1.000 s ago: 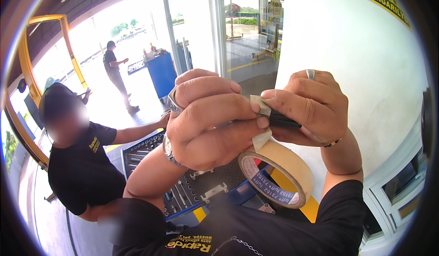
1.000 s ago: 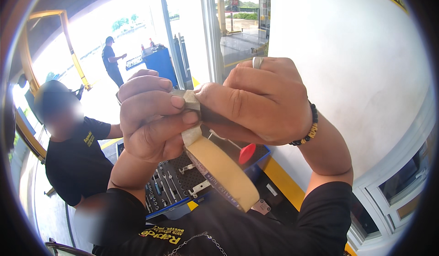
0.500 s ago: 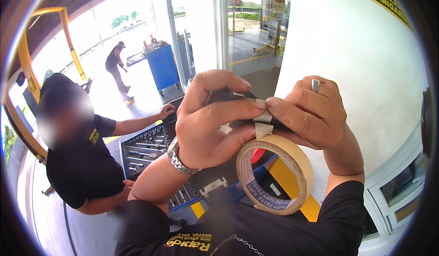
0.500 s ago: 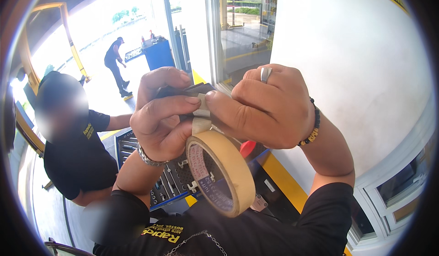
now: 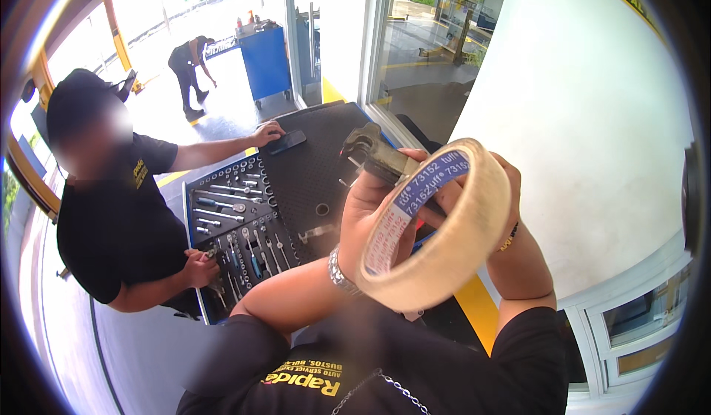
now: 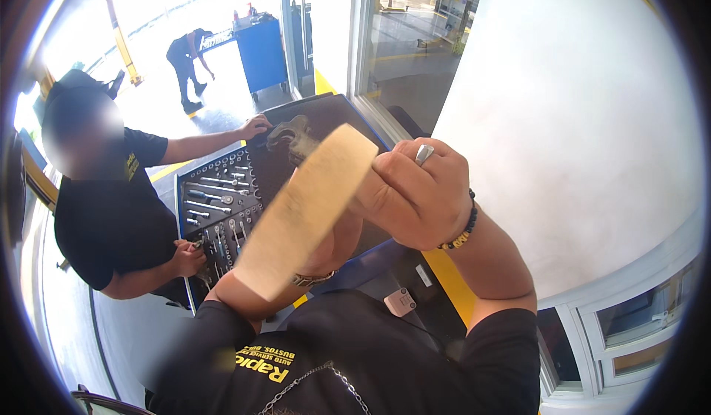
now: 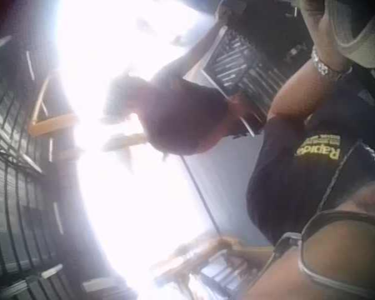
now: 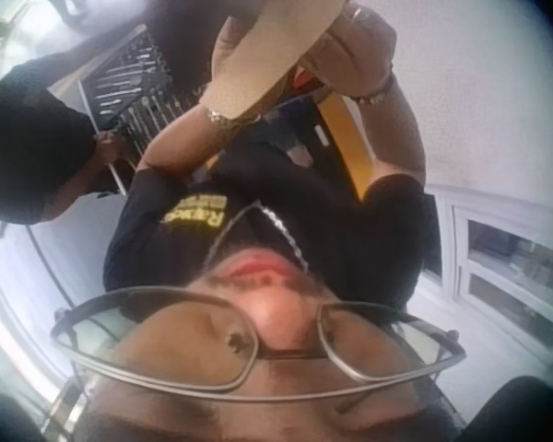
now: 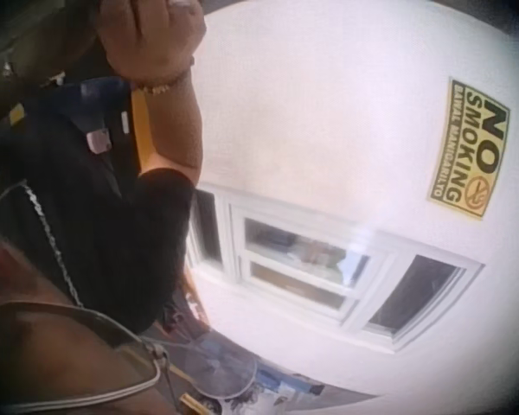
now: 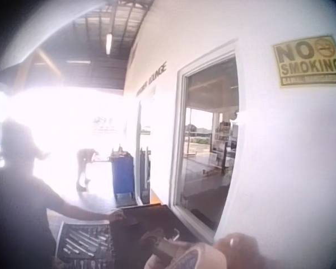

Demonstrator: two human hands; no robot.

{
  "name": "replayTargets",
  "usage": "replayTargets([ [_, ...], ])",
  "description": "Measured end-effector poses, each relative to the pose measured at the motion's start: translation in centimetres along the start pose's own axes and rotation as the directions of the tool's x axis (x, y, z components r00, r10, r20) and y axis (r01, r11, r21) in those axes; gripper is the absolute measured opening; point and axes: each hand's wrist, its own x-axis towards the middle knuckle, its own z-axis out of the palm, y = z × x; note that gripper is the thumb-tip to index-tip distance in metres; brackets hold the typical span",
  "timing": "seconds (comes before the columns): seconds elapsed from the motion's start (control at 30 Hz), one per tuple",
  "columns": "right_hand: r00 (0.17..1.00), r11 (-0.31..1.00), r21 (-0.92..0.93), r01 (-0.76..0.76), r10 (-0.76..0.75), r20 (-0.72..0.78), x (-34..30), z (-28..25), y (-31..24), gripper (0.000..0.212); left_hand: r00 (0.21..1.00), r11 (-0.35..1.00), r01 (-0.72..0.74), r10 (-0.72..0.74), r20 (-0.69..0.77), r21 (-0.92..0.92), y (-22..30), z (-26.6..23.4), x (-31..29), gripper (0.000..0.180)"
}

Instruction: The person wraps small metal parts with masking tape at a workbench. They handle a stack of thin metal pieces and a metal bracket, applying tape around each item and placing them on the bench.

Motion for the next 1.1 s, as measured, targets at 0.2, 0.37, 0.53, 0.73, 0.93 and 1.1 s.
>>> replayTargets([
  [0.2,0.99,0.987,-0.105,-0.121,0.128,0.063,-3.8,3.7,-2.5,0.031,0.998,0.994,0.056,-0.053,-0.036,0.094,0.9,-4.2,-1.3,0.036],
  [0.37,0.977,0.984,-0.012,-0.176,0.177,0.118,-5.7,5.6,-3.5,0.03,0.913,0.956,0.281,-0.238,-0.331,0.088,1.6,-5.8,-2.9,0.028],
  [0.53,0.942,0.974,0.02,-0.226,0.213,0.26,-8.3,7.2,-5.2,0.032,0.859,0.962,0.266,-0.206,-0.469,0.065,1.9,-6.5,-4.0,0.026],
  [0.73,0.889,0.893,0.147,-0.425,0.381,0.254,-10.7,10.3,-9.5,0.043,0.794,0.926,0.365,-0.258,-0.55,0.093,3.7,-9.8,-6.9,0.025],
  [0.93,0.755,0.732,0.234,-0.64,0.542,0.369,-10.2,9.0,-13.8,0.062,0.728,0.906,0.422,-0.321,-0.606,0.027,4.9,-11.0,-10.8,0.028],
  [1.1,0.629,0.567,0.272,-0.777,0.694,0.35,-10.0,9.0,-14.5,0.067,0.726,0.925,0.376,-0.256,-0.638,0.056,5.0,-9.9,-12.8,0.035],
])
